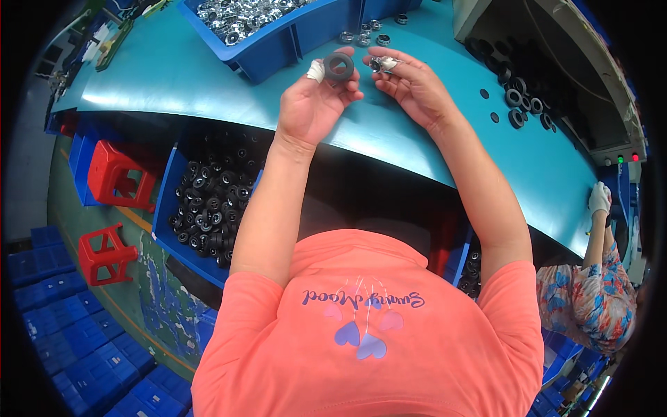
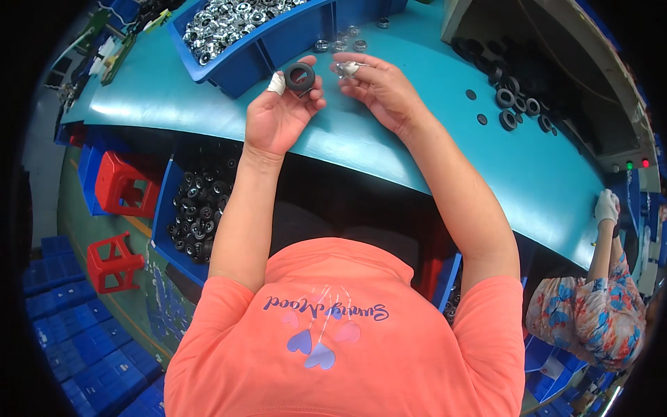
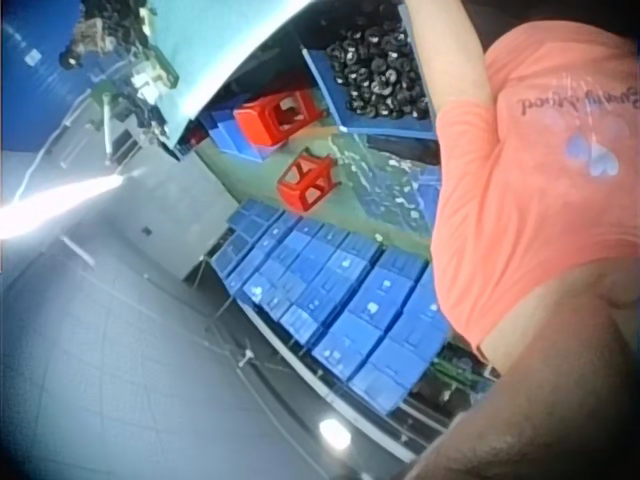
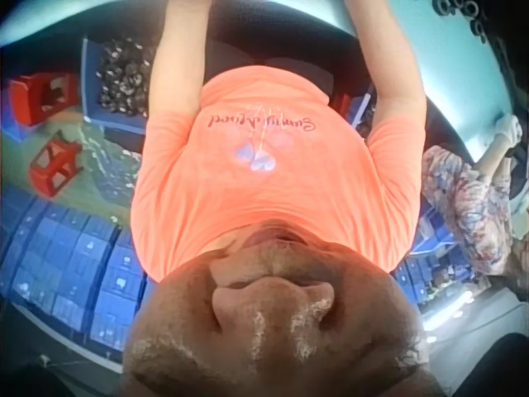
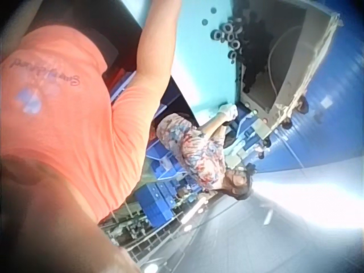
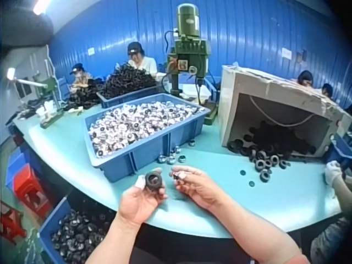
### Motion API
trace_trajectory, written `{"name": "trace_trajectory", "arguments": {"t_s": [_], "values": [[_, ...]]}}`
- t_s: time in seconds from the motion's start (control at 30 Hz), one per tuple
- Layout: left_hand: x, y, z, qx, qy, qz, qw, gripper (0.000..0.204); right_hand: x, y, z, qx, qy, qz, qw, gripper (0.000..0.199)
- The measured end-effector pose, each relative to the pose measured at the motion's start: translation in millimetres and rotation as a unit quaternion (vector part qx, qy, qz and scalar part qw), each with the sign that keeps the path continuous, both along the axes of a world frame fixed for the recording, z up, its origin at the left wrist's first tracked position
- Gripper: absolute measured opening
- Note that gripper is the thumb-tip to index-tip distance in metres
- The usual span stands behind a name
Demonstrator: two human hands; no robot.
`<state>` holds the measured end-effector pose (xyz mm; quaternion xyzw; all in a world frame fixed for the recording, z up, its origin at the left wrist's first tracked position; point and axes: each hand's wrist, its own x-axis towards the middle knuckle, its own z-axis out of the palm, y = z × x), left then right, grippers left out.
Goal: Assembling small mechanical components at a factory workbench by hand.
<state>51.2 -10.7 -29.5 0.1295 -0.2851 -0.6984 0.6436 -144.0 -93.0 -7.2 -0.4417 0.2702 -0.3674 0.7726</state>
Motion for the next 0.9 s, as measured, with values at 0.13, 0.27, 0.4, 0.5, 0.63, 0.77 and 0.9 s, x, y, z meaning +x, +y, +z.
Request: {"name": "trace_trajectory", "arguments": {"t_s": [0.13,0.27,0.4,0.5,0.63,0.77,0.9], "values": [[-2.1,-0.6,-0.6,0.01,0.0,0.006,1.0,0.05,-0.9,4.3,4.4,-0.002,0.007,0.001,1.0,0.036],[-4.0,-0.8,1.5,0.016,0.001,0.008,1.0,0.048,-2.6,5.7,4.0,-0.008,0.005,0.019,1.0,0.038],[-2.4,0.3,2.2,0.001,0.024,-0.007,1.0,0.047,-2.3,8.3,7.9,-0.015,0.005,0.028,0.999,0.038],[-1.7,-1.5,-1.4,-0.006,0.024,0.012,1.0,0.043,-2.3,8.2,6.7,-0.023,0.009,0.033,0.999,0.038],[-4.1,-0.5,2.0,0.008,0.015,0.025,1.0,0.041,-3.6,10.8,10.2,-0.026,0.015,0.037,0.999,0.037],[-4.8,0.8,1.8,0.012,0.011,0.037,0.999,0.041,-3.5,13.0,11.3,-0.03,0.028,0.041,0.998,0.037],[-3.9,1.4,1.8,0.011,0.004,0.04,0.999,0.041,-3.9,12.5,9.2,-0.032,0.025,0.045,0.998,0.036]]}}
